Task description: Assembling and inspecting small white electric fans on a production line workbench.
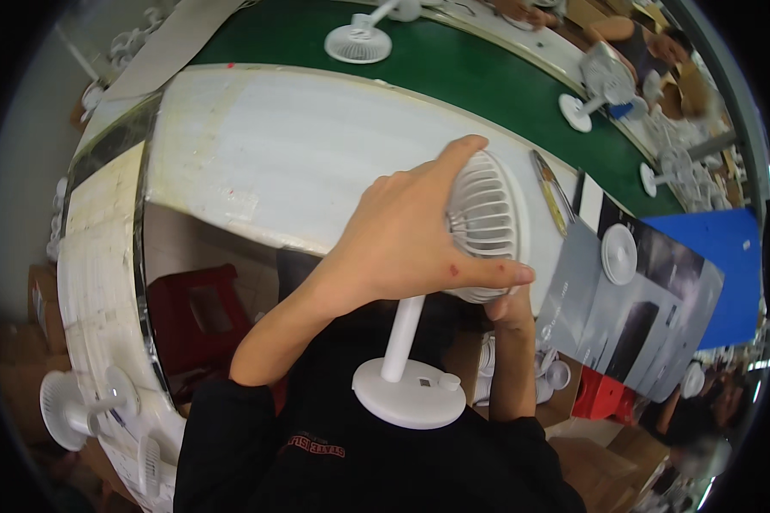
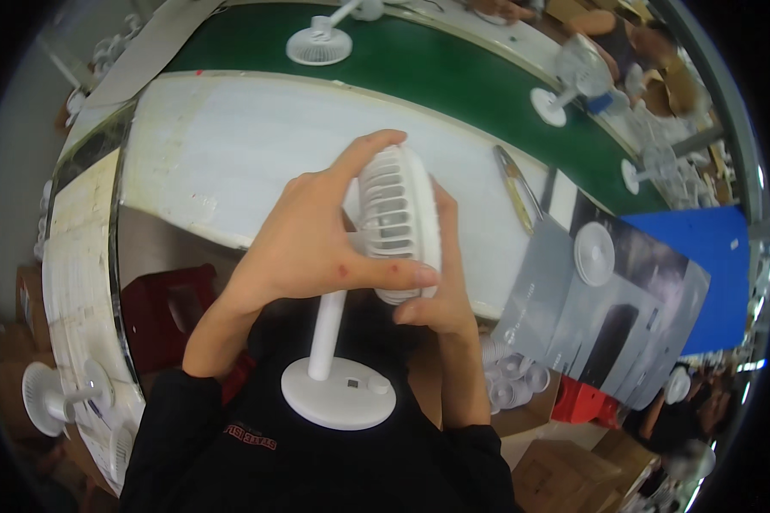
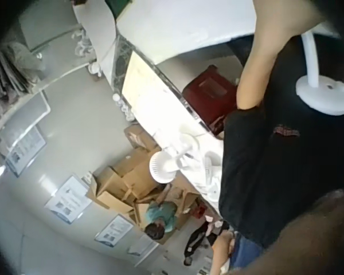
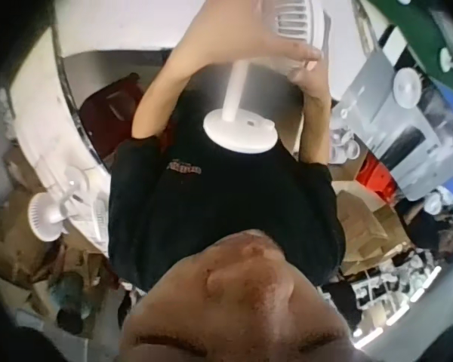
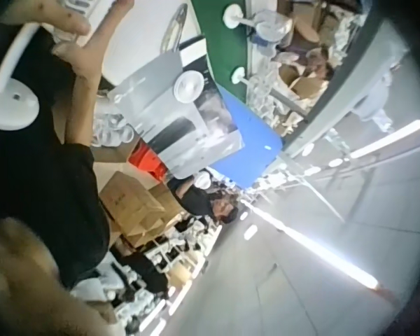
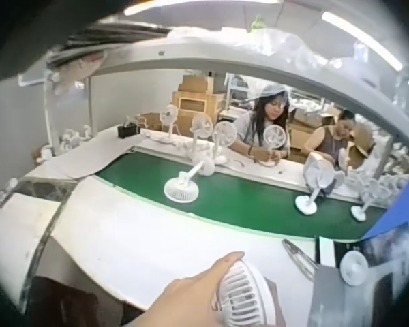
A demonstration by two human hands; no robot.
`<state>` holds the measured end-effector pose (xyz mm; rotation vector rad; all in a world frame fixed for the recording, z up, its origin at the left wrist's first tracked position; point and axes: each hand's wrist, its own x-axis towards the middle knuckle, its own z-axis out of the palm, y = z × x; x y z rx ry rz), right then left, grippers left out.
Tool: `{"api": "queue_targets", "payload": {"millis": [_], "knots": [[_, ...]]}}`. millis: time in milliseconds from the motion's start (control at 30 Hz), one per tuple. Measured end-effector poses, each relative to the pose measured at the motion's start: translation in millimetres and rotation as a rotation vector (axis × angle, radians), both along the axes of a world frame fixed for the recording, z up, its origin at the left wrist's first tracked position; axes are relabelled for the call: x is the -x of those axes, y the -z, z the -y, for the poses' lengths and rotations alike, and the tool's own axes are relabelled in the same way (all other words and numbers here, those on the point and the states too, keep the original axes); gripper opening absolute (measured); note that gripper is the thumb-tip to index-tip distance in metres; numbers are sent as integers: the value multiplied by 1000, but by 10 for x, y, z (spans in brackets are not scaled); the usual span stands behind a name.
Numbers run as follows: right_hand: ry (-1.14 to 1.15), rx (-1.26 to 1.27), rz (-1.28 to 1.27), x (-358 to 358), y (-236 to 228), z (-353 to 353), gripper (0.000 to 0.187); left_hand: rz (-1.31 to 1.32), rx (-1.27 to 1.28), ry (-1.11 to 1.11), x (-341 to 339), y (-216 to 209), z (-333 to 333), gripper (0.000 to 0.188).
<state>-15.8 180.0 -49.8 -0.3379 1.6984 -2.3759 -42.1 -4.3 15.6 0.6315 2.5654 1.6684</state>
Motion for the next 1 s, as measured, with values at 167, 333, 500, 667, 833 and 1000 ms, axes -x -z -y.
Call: {"api": "queue_targets", "payload": {"millis": [167, 333, 500, 667, 833, 1000], "knots": [[-48, -120, -124, -160, 10, -262, 144, 275, -342, 159, -43, 98, -213, 106], [108, -160, -200, -550, 130, -434, 138, 348, -390, 329, -193, 188, -494, 100], [257, -290, -317, -900, 170, -526, 133, 379, -384, 447, -333, 304, -620, 102], [306, -450, -326, -1084, 167, -653, 132, 381, -473, 458, -499, 377, -730, 102], [326, -428, -332, -1081, 191, -604, 135, 370, -392, 451, -501, 338, -693, 103], [275, -399, -353, -1060, 224, -543, 132, 392, -409, 469, -468, 384, -604, 103]]}}
